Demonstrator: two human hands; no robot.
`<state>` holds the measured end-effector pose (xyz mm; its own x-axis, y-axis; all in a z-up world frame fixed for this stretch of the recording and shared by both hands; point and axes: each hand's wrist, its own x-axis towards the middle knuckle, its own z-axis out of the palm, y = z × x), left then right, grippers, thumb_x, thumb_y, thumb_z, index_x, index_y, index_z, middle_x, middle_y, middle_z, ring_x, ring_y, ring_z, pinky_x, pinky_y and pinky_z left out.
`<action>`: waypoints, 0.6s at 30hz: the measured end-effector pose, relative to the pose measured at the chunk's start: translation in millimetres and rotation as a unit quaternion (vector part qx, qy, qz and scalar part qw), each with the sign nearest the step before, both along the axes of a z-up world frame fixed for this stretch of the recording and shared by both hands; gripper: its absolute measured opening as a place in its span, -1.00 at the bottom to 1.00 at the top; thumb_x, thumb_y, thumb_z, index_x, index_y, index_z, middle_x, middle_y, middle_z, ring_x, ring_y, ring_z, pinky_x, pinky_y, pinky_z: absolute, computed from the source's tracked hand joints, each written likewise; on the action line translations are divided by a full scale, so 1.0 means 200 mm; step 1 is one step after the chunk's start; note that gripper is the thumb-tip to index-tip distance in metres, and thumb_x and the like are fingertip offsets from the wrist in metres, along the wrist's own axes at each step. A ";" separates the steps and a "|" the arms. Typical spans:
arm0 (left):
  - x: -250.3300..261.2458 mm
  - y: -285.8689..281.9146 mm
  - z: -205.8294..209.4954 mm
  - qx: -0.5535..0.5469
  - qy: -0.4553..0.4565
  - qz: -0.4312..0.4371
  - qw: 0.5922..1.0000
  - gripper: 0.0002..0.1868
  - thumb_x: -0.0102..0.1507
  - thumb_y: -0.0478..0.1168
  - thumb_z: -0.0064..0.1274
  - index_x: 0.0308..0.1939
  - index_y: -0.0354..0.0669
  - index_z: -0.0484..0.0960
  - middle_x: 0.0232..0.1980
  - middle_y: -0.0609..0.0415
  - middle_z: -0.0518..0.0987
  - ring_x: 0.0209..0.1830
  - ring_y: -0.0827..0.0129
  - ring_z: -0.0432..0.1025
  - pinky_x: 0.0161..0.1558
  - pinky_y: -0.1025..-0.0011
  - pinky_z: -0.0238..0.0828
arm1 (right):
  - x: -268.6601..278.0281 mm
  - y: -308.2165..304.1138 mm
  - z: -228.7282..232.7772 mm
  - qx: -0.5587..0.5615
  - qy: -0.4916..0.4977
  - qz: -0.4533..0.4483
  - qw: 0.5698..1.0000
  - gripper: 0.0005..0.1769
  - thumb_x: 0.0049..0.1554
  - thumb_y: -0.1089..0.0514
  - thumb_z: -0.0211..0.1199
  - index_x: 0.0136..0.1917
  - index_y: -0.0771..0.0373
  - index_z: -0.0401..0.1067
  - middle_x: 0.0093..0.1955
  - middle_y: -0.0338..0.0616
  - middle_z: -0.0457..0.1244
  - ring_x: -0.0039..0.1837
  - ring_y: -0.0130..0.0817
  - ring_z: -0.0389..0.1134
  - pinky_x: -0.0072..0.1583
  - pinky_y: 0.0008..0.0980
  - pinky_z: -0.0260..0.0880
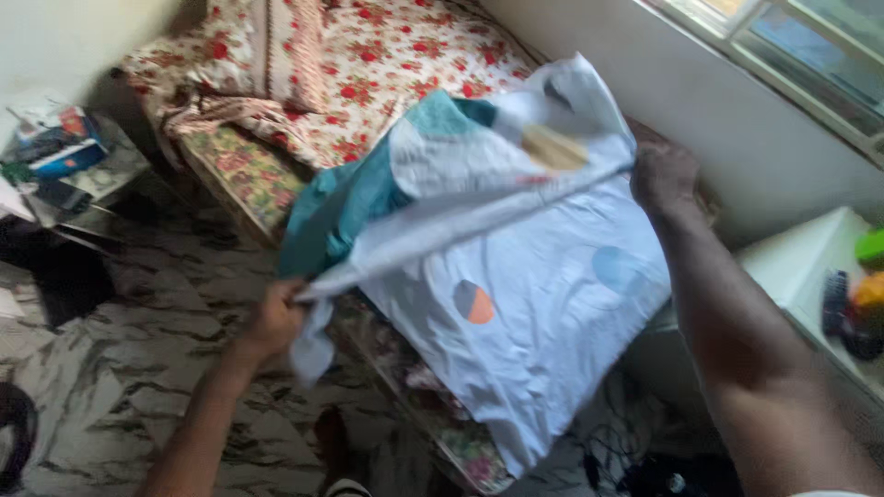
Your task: The person spreads a sheet over a bed, folds it, and then stuffs it into a pillowcase before gathering items of clothing from the floor and walking away.
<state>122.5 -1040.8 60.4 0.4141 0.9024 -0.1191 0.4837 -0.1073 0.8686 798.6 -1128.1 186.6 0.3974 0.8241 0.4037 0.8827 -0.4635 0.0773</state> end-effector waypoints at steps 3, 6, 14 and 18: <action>0.29 -0.30 0.00 -0.096 0.054 -0.055 0.992 -0.53 0.27 -0.30 -0.03 0.28 -0.02 0.60 -0.20 -0.01 0.72 -0.35 0.25 0.52 -0.28 0.20 0.50 | 0.25 -0.23 -0.16 -0.091 0.036 -0.060 0.993 -0.80 0.21 0.14 0.16 0.00 0.18 0.57 -0.04 0.14 0.43 0.06 0.17 0.48 0.09 0.12 0.47; 0.52 -0.49 0.06 -0.093 0.082 -0.088 0.988 -0.49 0.21 -0.32 0.00 0.27 0.00 0.63 -0.16 0.05 0.75 -0.31 0.33 0.57 -0.22 0.26 0.53 | 0.48 -0.39 -0.36 -0.040 0.036 -0.059 0.997 -0.81 0.11 0.21 0.21 -0.02 0.23 0.57 -0.03 0.15 0.42 0.04 0.19 0.47 0.07 0.11 0.46; 0.84 -0.70 -0.03 -0.050 0.145 -0.202 0.967 -0.58 0.22 -0.13 0.14 0.17 -0.06 0.65 -0.11 -0.01 0.72 -0.20 0.32 0.61 -0.09 0.28 0.52 | 0.61 -0.64 -0.59 0.190 0.510 -0.152 0.825 -0.60 0.12 0.35 0.10 0.18 0.27 0.59 -0.05 -0.03 0.43 -0.10 -0.23 0.52 -0.07 -0.12 0.57; 0.96 -0.69 -0.04 0.017 0.107 -0.250 0.962 -0.62 0.20 -0.22 0.11 0.09 -0.16 0.71 -0.05 -0.09 0.62 -0.13 0.18 0.55 -0.06 0.25 0.53 | 0.65 -0.66 -0.65 0.263 0.646 -0.070 0.713 -0.62 0.18 0.29 0.09 0.25 0.24 0.52 -0.05 -0.18 0.38 -0.11 -0.36 0.45 -0.07 -0.20 0.58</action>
<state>314.2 -1178.1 51.7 0.7668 0.6017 -0.2237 0.5312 -0.3990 0.7474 929.2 -1261.0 55.8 0.7806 0.6101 -0.1359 0.0016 -0.2194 -0.9756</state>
